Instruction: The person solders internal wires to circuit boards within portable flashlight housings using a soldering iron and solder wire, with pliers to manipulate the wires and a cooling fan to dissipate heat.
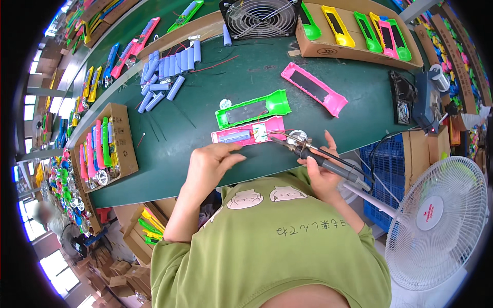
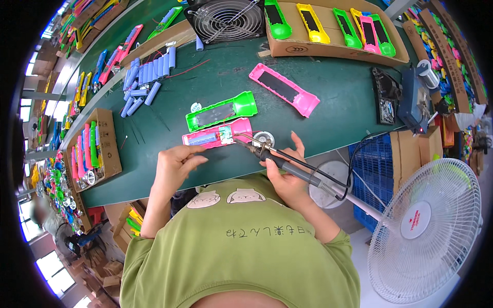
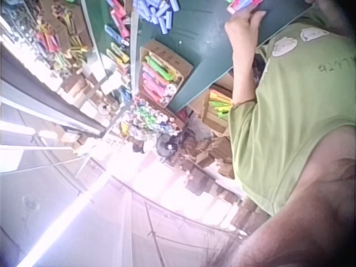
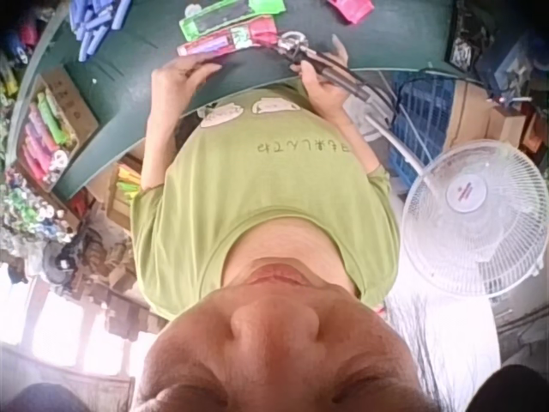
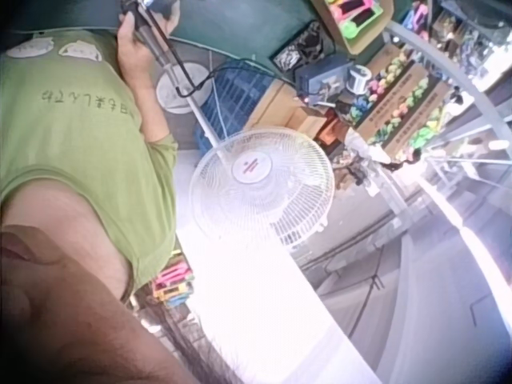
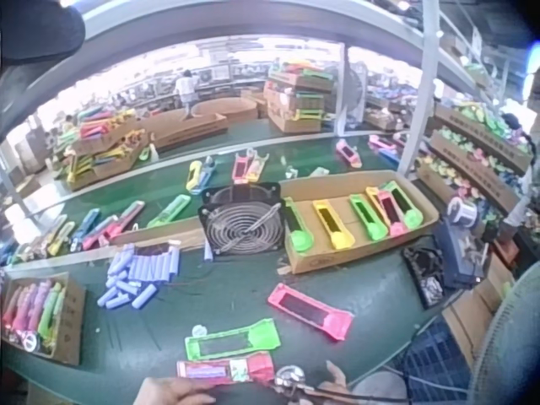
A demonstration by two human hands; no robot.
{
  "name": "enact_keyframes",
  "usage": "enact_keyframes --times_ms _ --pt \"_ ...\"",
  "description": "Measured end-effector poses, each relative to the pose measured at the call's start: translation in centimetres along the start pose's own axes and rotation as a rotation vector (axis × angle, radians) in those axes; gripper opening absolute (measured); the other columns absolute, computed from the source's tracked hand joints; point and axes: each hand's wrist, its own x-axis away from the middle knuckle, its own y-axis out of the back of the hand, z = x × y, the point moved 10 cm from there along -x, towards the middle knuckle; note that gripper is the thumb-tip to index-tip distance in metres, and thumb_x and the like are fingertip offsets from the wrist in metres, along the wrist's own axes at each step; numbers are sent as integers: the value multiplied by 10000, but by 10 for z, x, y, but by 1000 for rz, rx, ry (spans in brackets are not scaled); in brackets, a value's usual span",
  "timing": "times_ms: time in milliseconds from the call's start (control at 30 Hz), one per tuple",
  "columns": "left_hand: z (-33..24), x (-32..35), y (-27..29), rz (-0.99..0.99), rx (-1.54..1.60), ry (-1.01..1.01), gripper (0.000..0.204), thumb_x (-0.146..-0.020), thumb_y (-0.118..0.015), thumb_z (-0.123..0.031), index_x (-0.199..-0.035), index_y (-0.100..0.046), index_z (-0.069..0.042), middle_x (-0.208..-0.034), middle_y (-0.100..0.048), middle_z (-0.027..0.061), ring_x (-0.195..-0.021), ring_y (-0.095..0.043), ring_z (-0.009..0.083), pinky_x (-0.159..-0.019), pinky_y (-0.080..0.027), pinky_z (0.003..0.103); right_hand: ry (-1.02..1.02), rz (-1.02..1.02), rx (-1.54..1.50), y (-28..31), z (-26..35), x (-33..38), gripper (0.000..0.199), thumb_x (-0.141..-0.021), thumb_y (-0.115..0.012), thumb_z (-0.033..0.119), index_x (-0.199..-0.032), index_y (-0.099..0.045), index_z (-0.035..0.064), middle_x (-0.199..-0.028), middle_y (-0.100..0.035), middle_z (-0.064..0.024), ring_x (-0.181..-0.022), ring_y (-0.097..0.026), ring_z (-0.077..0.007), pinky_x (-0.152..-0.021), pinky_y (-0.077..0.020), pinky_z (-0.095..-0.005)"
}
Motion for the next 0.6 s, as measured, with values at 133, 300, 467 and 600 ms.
enact_keyframes --times_ms 133,300,467,600 --pt "23 -1 -32 3 682 299 134 -721 -648 62 -840 -625 4 -805 -631 64 -696 -615 123 -644 -501 237 39 18 5 -1 5 -1 206 -748 -623 -1 -948 -572 12 -656 -608 -42 -637 -637 -157 -1043 -204 -511" --pt "-24 -8 -7 -352 22 -190 230 -660 -650 77 -844 -648 -59 -810 -604 67 -693 -578 208 -607 -467 295 70 31 32 -2 10 -2 209 -749 -622 -4 -951 -571 13 -653 -604 -42 -639 -632 -150 -1041 -212 -509" --pt "-27 0 -14 -497 -127 -202 267 -623 -690 33 -869 -651 -67 -772 -574 48 -664 -533 204 -565 -432 291 94 51 37 -5 12 -2 218 -749 -625 -7 -958 -569 15 -657 -606 -42 -642 -630 -146 -1040 -213 -509" --pt "-29 2 -21 -496 -122 -292 257 -624 -661 -3 -872 -644 -72 -783 -554 35 -659 -527 209 -586 -425 311 106 61 42 -6 11 -1 224 -748 -627 -9 -962 -569 19 -665 -610 -43 -641 -630 -144 -1041 -207 -510"
